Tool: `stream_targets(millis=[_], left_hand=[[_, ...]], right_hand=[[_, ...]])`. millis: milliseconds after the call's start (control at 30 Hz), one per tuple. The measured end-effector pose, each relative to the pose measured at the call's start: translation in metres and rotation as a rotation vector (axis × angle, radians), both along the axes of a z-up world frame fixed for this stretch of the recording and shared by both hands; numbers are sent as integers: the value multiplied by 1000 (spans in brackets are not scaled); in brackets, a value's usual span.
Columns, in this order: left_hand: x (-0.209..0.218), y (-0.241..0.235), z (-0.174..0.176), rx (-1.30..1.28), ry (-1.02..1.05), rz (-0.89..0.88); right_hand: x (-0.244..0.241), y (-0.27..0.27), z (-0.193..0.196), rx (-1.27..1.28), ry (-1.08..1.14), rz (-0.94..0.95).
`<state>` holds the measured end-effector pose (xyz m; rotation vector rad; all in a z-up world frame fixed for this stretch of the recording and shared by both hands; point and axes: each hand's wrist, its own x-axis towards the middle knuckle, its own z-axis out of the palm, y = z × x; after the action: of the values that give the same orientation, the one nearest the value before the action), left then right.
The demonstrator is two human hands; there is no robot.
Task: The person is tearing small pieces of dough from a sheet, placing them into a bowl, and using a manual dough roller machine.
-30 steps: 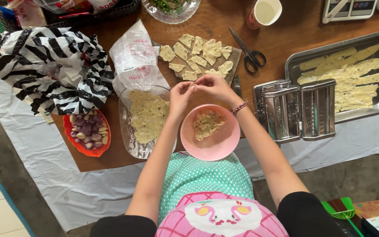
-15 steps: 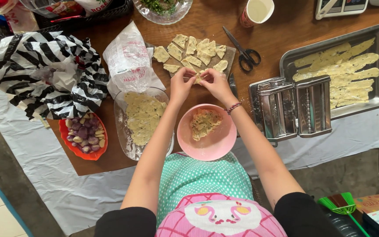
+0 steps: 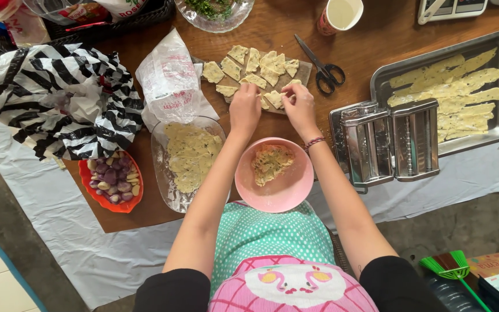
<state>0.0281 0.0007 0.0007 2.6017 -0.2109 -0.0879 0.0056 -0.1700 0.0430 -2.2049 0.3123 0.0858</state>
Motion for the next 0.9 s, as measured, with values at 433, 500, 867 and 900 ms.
stream_targets(millis=[433,500,867,900], left_hand=[[6,-28,-19,221,-112,-272],[8,-31,-24,238,-90,-285],[33,-28,-26,246,-3,-470],[35,-28,-38,174,66,-475]], right_hand=[[-16,-8,-5,114,-103,-136],[-18,-11,-9,141,-92,-151],[-25,-16,-9,187,-104,-161],[-25,-16,-10,190,-105,-162]])
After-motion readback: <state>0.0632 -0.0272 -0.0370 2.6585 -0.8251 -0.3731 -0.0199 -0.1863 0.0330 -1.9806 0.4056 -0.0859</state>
